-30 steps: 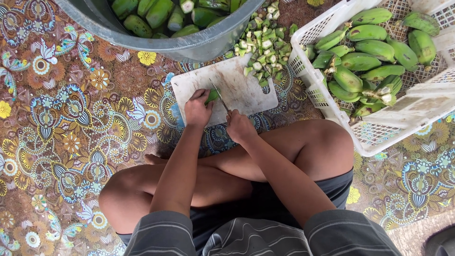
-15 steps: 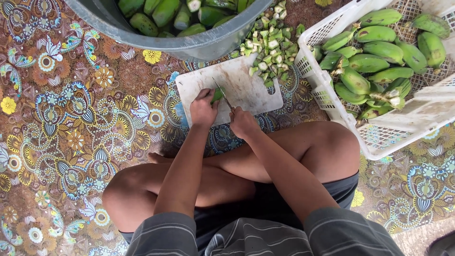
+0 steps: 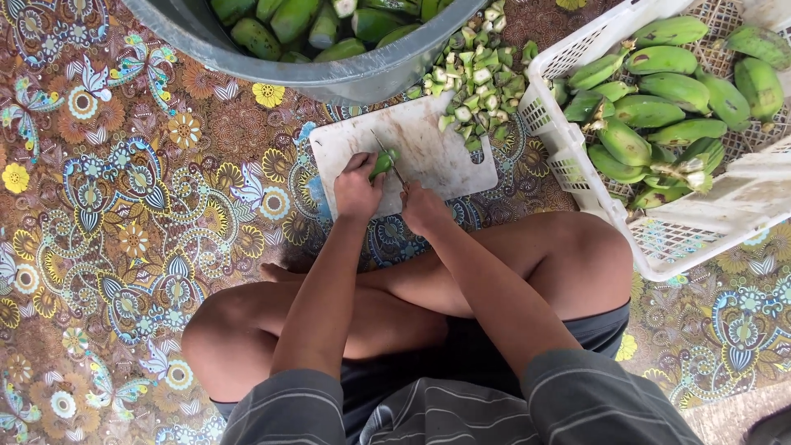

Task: The person sits on a patterned mat and uses a knife to cut the ends off green bananas on a white cutting board. The trimmed bananas are then placed into a large bucket of water, while the cut ends are discarded on the mat.

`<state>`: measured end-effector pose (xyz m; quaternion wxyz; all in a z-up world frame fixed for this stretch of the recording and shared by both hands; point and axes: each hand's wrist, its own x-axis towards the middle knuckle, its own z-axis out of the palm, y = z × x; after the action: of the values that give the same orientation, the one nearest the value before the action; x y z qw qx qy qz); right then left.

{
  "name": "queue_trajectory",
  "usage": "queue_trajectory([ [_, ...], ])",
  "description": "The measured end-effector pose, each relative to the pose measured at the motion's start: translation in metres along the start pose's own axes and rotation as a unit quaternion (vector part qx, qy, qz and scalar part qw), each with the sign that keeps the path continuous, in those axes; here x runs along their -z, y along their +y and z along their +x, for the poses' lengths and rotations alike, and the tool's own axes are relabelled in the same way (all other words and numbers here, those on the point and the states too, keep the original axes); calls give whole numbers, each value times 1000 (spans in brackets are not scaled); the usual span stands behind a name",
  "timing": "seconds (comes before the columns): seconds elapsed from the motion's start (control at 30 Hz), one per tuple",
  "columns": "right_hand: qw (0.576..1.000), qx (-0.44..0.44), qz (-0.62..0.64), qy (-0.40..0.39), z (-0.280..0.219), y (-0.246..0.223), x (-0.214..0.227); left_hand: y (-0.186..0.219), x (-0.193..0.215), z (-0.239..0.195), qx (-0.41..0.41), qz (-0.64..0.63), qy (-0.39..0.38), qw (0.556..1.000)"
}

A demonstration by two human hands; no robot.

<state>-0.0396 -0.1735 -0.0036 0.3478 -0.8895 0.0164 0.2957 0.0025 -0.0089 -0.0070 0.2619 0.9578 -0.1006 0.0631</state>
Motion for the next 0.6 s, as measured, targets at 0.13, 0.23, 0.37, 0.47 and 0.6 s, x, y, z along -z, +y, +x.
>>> queue_trajectory([
  [0.13,1000,-9,15,-17,-9,2,1,-10,-7,-2,-4,4,-1,1000],
  [0.23,999,-20,-2,-36,-21,10,-1,-11,-6,-1,-9,21,-23,999],
  [0.37,999,-25,8,-27,-16,6,2,-8,-12,2,29,5,-9,1000],
  [0.47,999,-39,26,-15,-17,-14,3,-10,-9,2,30,7,-4,1000],
  [0.6,997,-63,-21,-26,-28,1,4,-11,1,5,26,-15,-34,999],
])
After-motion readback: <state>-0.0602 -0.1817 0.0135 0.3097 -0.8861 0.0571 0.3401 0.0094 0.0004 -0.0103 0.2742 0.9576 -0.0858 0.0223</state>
